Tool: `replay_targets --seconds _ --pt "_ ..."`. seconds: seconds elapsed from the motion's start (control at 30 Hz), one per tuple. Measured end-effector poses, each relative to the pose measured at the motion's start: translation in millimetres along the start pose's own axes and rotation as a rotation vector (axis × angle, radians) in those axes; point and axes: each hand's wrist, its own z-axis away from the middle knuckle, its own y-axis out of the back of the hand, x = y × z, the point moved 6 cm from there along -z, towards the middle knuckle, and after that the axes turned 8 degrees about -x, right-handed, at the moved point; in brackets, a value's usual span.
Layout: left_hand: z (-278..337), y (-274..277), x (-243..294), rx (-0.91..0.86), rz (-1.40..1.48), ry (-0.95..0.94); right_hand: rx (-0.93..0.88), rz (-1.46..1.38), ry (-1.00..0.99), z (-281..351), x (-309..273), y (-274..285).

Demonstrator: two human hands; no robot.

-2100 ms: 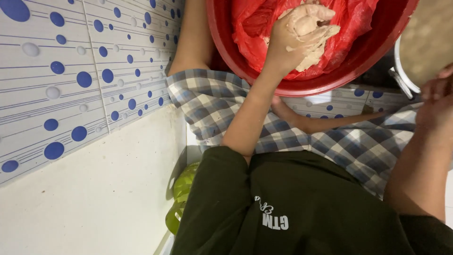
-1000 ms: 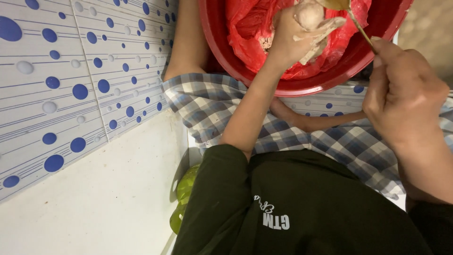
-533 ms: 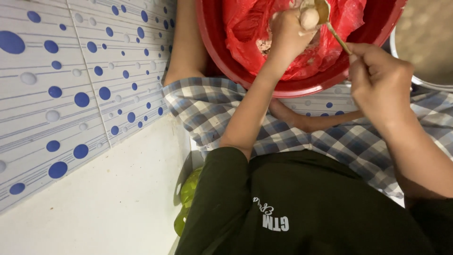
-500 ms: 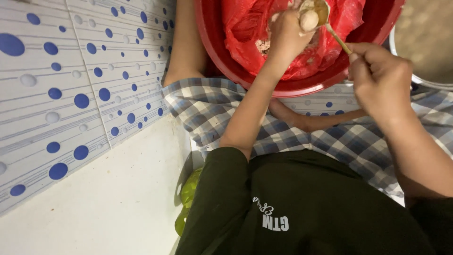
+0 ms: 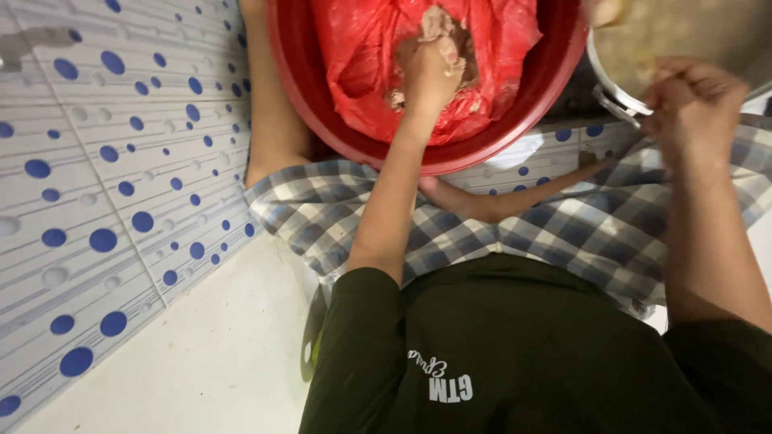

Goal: Forming meatballs by squeezing meat paste through the hand and scooping it into a pot of water with a spoon.

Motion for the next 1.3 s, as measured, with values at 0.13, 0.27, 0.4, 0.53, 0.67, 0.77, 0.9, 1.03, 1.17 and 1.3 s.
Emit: replay_targets --seconds 0.13,0.27,0.4,0.53,0.67,0.77,0.9,1.03,1.17,1.3 --pt "-1 1 0 -0.029 -0.023 0.126 0.114 0.191 0.218 -47 85 92" --pt "0 5 9 -0.043 0.010 0.138 0.178 0.786 0.598 -50 94 122" --pt "3 8 11 -0.013 0.072 0.169 0.208 1.228 0.690 -51 96 123" --pt "7 15 22 0.029 0.196 -0.086 0.256 1.264 0.632 -48 92 118" --pt "13 24 25 0.106 0.304 -0.106 0.171 0.727 0.668 -30 65 105" --pt "22 39 44 0.090 0.634 -0.147 0.049 0.466 0.483 -8 46 70" --pt "52 73 100 -0.011 1.048 0.045 -0.241 0.370 0.082 42 -19 -29" --pt "58 84 108 -0.051 1.127 0.216 -0.350 0.408 -0.068 56 -29 -84" --pt "50 86 102 -0.030 1.040 0.033 -0.452 0.255 -0.022 63 -36 -110" --pt "82 82 113 0.091 0.381 -0.370 -0.415 0.166 -0.004 63 -42 -116"
